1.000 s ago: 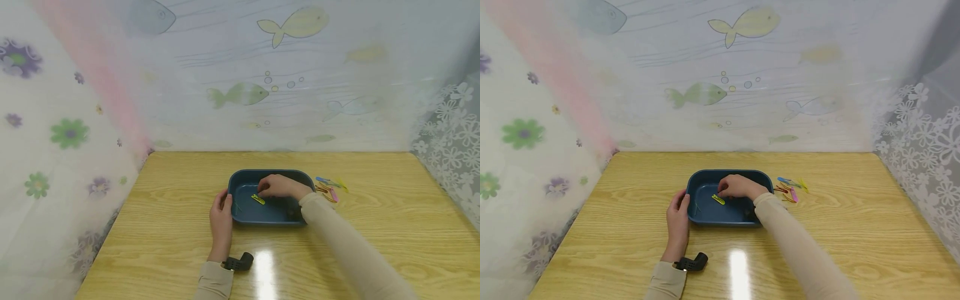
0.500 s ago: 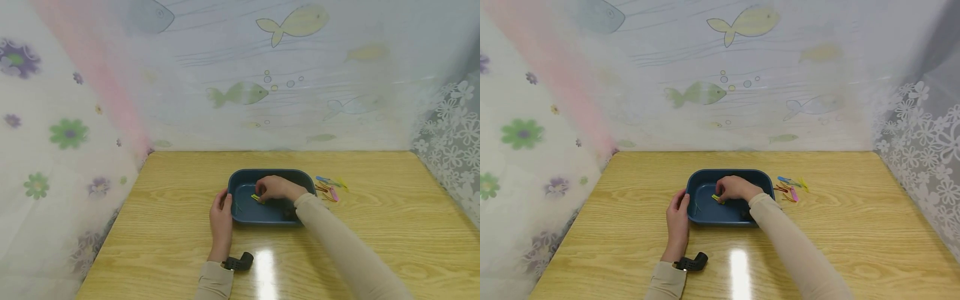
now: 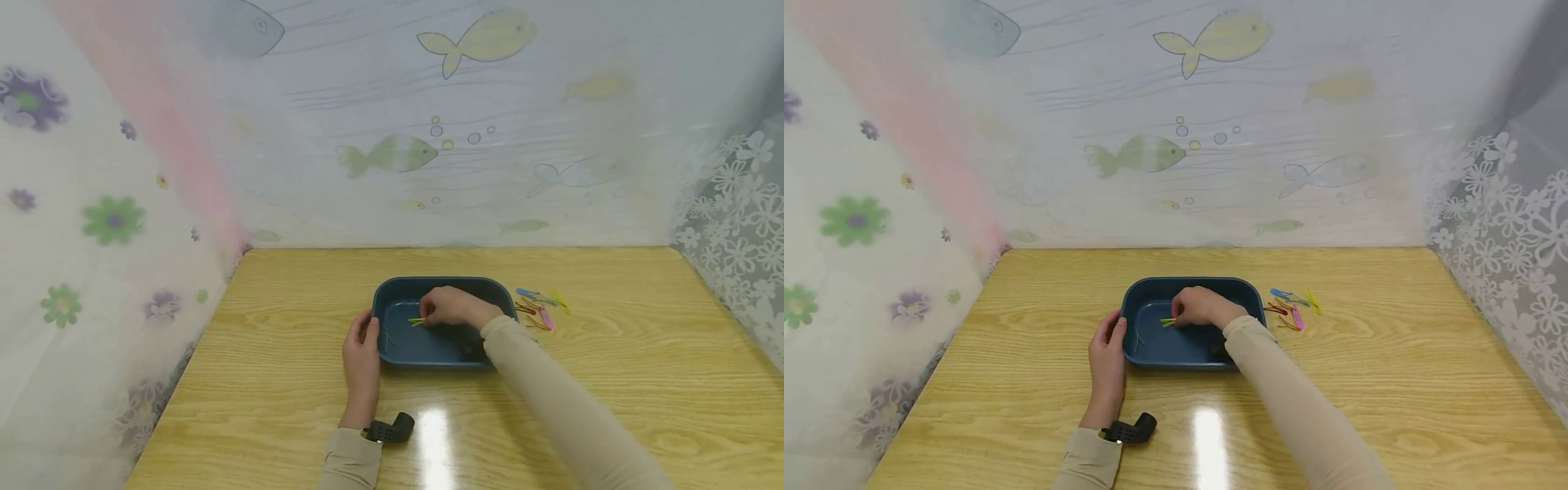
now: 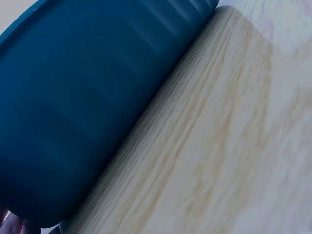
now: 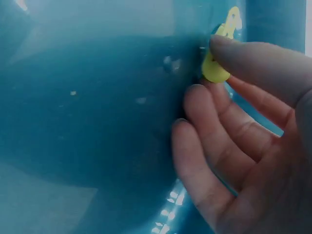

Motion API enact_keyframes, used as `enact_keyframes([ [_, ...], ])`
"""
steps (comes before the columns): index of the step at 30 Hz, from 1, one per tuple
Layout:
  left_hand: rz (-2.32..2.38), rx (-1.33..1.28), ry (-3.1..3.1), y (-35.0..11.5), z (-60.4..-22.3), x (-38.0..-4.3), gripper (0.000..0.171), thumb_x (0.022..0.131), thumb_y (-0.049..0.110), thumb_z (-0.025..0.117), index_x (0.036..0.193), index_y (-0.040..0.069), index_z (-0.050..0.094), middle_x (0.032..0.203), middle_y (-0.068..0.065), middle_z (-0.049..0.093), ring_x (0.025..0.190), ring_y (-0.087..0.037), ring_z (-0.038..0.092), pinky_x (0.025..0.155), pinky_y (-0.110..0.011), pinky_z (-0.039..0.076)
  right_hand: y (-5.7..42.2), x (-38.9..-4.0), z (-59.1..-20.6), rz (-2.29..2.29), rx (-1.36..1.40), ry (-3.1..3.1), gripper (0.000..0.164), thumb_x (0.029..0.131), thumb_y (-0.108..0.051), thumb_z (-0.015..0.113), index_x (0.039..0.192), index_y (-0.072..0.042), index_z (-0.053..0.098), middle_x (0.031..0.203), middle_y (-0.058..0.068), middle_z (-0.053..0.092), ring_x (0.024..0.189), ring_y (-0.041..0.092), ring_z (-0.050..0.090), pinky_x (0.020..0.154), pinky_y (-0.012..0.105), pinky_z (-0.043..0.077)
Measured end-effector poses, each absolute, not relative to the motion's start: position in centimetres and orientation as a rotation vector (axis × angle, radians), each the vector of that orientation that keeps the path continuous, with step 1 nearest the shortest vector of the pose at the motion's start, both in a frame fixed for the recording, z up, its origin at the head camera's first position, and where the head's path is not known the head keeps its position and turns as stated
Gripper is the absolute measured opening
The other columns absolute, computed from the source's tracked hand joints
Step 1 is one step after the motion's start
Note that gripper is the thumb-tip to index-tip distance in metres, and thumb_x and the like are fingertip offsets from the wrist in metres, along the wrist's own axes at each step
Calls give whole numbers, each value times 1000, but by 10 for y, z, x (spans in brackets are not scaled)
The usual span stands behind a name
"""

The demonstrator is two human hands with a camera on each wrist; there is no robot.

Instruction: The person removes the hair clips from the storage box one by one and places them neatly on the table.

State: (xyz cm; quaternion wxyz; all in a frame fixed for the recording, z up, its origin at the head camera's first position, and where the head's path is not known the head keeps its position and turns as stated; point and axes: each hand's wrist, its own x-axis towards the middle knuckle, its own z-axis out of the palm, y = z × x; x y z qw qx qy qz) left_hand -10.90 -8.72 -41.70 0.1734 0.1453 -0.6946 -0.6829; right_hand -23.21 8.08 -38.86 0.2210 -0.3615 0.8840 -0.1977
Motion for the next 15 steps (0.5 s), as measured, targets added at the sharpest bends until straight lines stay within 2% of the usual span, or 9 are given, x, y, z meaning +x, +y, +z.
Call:
enact_keyframes([
  [7, -1892, 406, -1970, -88, -427, -113, 31, 88, 32, 55, 114, 15, 59, 113, 0, 57, 105, -11, 52, 90, -29, 41, 90, -238, -388, -547, -952, 2385, 7, 86, -21, 59, 81, -20, 65, 74, -7, 58, 64, 10, 53, 60, 26, 44],
  [15, -1872, 412, -1978, -88, -427, -112, 31, 88, 31, 55, 114, 14, 59, 113, 0, 57, 106, -11, 51, 91, -30, 41, 98, -234, -374, -639, -885, 2328, 9, 86, -16, 56, 81, -16, 64, 74, -3, 61, 66, 17, 58, 61, 29, 46],
])
